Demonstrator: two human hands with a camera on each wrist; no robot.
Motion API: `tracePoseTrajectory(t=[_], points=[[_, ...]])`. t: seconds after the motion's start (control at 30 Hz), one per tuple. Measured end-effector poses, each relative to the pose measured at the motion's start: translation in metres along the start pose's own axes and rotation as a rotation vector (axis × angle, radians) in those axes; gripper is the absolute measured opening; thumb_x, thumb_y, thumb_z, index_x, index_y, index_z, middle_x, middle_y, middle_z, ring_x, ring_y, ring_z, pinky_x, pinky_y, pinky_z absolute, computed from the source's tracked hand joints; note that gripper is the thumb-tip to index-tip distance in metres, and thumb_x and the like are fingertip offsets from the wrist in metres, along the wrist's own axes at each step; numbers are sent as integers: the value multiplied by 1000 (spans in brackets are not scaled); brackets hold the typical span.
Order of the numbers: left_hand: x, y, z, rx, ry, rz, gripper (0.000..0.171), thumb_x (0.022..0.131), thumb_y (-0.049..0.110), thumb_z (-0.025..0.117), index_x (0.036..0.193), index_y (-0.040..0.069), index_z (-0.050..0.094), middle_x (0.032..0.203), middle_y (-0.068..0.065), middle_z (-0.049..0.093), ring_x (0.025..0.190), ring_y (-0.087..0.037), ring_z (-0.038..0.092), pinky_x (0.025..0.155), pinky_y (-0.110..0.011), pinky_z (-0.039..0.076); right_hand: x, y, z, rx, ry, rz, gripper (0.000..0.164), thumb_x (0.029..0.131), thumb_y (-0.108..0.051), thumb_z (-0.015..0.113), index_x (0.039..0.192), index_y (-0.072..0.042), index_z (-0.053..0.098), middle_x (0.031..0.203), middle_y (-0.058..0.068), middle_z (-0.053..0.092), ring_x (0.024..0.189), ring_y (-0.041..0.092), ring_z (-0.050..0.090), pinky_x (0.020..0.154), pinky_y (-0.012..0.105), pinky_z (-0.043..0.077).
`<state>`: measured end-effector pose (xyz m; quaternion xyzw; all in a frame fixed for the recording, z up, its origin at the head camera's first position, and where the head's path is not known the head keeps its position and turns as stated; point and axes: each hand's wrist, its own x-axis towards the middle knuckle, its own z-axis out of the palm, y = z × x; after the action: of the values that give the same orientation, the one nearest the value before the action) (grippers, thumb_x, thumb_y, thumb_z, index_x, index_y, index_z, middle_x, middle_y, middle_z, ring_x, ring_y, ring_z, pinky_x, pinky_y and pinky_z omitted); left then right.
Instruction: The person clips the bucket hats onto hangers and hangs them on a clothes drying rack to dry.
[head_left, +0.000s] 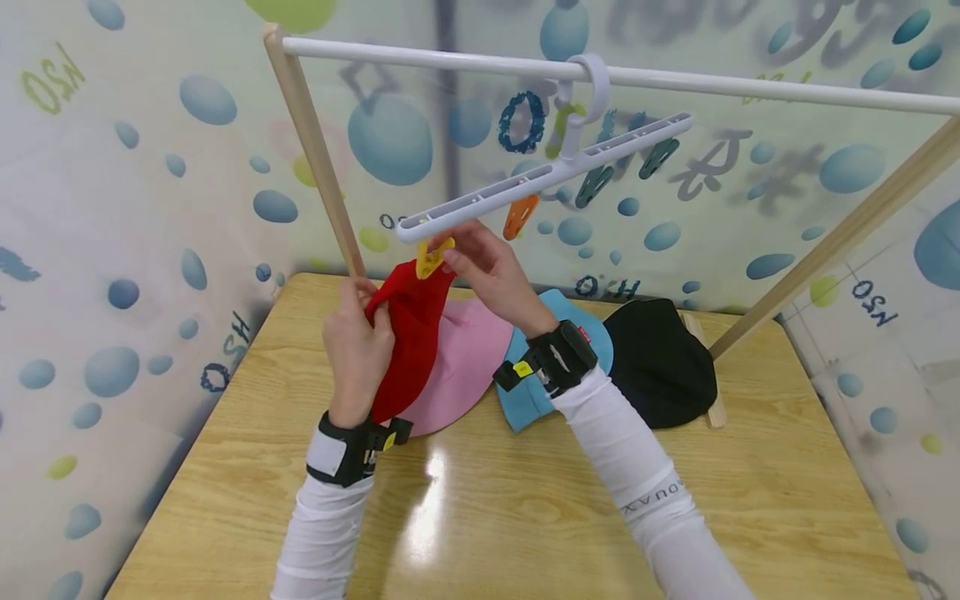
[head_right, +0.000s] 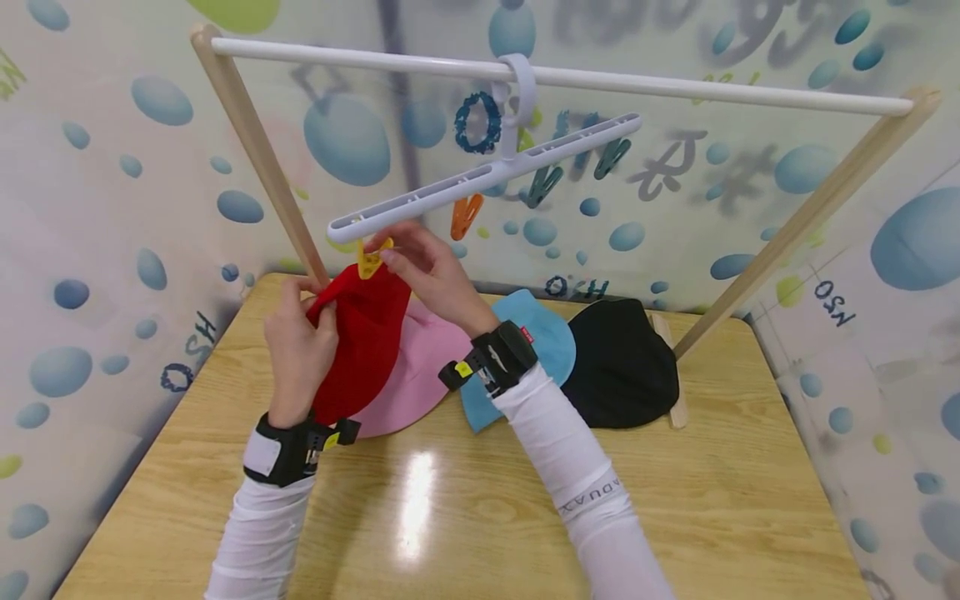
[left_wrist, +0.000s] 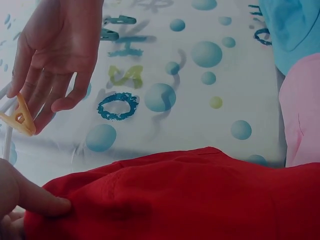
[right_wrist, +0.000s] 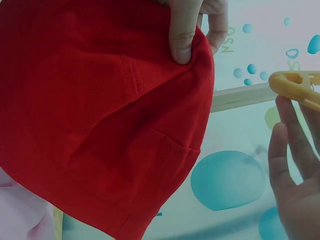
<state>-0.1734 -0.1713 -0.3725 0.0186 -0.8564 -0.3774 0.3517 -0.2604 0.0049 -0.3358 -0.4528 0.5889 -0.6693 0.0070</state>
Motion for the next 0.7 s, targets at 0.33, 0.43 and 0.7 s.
tracePoseTrajectory(t=[0.33, 0.43, 0.7], points=[[-1, 1, 2, -5, 4, 46, 14, 90, 1, 64, 103, -4, 60, 100, -23, 69, 80, -38, 67, 73, -49, 55, -4, 10, -4, 11, 6, 27, 45, 97, -25, 58, 126, 7, 45, 127, 14, 54, 119, 28, 48, 88, 59, 44], [0, 3, 3, -6, 3, 51, 13, 89, 1, 65, 102, -3, 62, 99, -22, 69, 82, -38, 68, 73, -49, 55, -4, 10, -3, 22, 12, 51, 37, 99, -20, 56, 122, 7, 46, 127, 14, 53, 116, 28, 50, 89, 53, 47], [4, 9, 5, -19, -11, 46, 12, 89, 1, 66, 101, -1, 64, 95, -20, 70, 74, -36, 66, 71, -48, 55, 1, 11, -1, 97, 10, 62, 14, 96, 7, 49, 110, 4, 50, 128, 20, 57, 118, 31, 53, 94, 42, 45]])
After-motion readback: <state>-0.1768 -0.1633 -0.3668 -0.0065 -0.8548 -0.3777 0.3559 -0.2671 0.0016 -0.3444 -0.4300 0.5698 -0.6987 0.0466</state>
